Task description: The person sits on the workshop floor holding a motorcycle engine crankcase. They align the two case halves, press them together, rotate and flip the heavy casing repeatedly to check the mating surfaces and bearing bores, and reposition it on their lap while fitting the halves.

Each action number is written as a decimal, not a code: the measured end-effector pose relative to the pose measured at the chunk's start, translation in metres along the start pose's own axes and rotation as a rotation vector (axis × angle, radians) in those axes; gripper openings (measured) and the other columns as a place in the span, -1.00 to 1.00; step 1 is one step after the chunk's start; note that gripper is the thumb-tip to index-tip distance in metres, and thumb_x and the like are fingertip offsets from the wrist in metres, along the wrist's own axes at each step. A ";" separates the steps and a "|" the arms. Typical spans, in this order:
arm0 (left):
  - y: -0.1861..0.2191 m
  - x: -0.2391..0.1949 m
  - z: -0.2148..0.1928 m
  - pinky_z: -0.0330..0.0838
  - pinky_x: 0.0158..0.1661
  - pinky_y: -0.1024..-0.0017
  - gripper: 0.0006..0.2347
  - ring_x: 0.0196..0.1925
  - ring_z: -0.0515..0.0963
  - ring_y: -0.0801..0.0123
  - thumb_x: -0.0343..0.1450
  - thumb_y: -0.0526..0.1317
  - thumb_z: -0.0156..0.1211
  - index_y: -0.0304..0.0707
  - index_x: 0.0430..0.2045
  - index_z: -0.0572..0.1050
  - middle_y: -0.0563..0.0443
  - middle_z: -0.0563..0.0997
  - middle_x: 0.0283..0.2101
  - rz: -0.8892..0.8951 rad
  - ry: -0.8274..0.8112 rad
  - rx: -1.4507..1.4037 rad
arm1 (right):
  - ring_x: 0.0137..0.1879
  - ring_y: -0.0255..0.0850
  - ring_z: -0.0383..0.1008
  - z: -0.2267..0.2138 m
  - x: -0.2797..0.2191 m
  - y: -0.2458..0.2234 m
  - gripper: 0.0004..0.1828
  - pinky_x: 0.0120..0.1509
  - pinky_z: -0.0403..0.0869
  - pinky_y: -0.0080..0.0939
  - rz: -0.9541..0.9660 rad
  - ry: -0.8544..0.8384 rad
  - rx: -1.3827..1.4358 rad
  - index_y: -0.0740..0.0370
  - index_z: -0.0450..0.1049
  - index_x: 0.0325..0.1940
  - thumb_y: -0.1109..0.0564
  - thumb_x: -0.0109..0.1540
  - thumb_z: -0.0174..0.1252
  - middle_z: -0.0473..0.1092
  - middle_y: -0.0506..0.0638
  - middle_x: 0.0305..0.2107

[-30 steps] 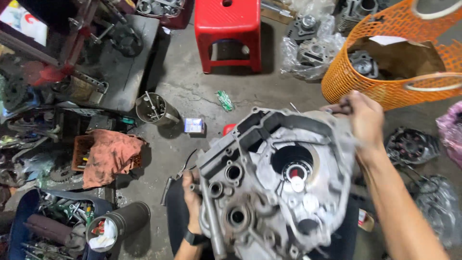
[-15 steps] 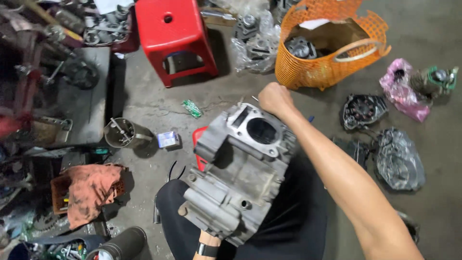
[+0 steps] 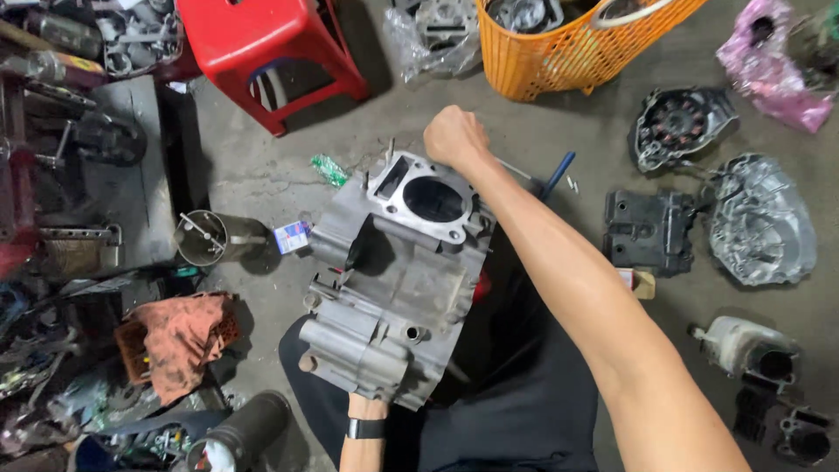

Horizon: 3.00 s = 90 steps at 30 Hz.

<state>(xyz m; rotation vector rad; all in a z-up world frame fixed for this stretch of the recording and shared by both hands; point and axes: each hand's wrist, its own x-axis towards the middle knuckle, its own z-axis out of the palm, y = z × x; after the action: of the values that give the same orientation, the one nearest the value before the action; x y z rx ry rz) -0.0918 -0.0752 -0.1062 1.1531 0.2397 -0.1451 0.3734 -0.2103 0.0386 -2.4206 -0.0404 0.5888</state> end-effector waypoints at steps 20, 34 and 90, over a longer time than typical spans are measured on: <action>0.034 -0.021 -0.001 0.33 0.24 0.12 -0.57 0.15 0.44 0.08 0.69 -0.11 -0.16 -0.39 0.44 0.20 -0.19 0.43 0.17 0.002 0.242 -0.733 | 0.11 0.28 0.46 0.016 0.028 0.006 -0.68 0.15 0.45 0.14 -0.003 -0.036 0.081 0.30 0.59 -0.14 0.08 0.12 0.12 0.46 0.38 -0.07; 0.072 0.043 0.020 0.31 0.26 0.11 -0.63 0.16 0.42 0.03 0.58 0.05 -0.13 -0.35 -0.04 0.34 -0.19 0.45 0.02 -0.088 0.166 -0.674 | -0.03 0.36 0.49 0.035 0.041 0.036 -0.76 0.08 0.46 0.17 -0.353 -0.015 0.159 0.40 0.60 -0.35 0.24 0.11 0.04 0.46 0.48 -0.26; 0.024 0.021 -0.033 0.35 0.27 0.12 -0.60 0.22 0.40 0.04 0.56 -0.05 -0.14 -0.38 0.16 0.28 -0.23 0.45 0.14 -0.023 0.556 -0.684 | 0.01 0.41 0.46 0.034 0.028 0.049 -0.59 0.15 0.42 0.21 -0.412 0.063 0.388 0.51 0.55 -0.32 0.03 0.30 0.07 0.43 0.54 -0.26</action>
<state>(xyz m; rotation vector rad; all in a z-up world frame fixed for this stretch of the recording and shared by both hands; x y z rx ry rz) -0.0700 -0.0358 -0.1032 0.4849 0.7328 0.2333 0.3784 -0.2249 -0.0252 -1.9738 -0.3558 0.2975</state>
